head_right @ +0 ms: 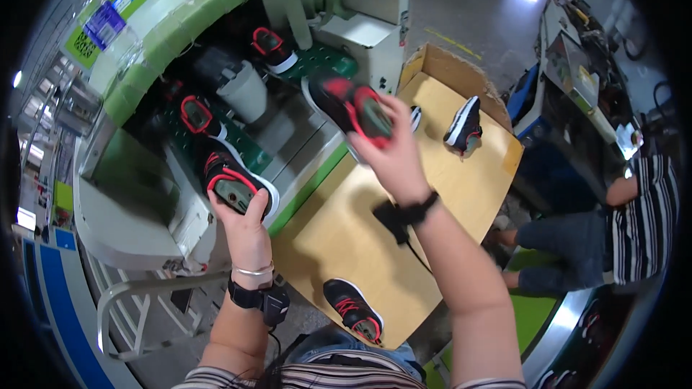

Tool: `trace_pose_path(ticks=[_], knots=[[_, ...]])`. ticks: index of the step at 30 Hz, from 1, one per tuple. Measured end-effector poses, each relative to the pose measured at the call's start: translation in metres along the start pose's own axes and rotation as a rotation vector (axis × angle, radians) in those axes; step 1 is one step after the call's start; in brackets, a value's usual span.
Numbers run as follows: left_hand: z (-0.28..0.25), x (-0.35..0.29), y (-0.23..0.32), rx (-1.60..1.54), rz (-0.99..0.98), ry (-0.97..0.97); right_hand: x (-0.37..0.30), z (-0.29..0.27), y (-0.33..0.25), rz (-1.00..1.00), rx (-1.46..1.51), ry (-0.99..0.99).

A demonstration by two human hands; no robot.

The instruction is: The recorder is sorting and inspecting pairs of shoes coming from a conveyor system at a workstation.

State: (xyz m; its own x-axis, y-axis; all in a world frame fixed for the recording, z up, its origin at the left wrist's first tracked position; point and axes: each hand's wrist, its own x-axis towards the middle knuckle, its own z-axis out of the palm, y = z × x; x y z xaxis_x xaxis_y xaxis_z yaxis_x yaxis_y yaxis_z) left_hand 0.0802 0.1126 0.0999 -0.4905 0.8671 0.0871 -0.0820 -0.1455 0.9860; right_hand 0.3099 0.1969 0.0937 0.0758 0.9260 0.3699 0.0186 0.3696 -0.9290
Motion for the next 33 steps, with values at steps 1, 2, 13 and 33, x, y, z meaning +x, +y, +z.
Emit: trace_pose_path(ticks=[1,2,13,33], knots=[[0.0,0.001,0.001,-0.004,0.004,-0.023,0.03,0.012,-0.002,0.021,0.051,-0.052],[0.004,0.001,0.002,0.051,-0.006,-0.001,0.055,0.02,-0.002,0.035,-0.11,-0.079],[0.011,0.026,-0.002,0.343,0.272,0.121,0.109,0.014,0.075,-0.256,-0.153,0.149],[0.182,0.082,-0.232,0.756,-0.051,-0.794,-0.321,-0.134,0.043,0.718,-0.678,0.434]])
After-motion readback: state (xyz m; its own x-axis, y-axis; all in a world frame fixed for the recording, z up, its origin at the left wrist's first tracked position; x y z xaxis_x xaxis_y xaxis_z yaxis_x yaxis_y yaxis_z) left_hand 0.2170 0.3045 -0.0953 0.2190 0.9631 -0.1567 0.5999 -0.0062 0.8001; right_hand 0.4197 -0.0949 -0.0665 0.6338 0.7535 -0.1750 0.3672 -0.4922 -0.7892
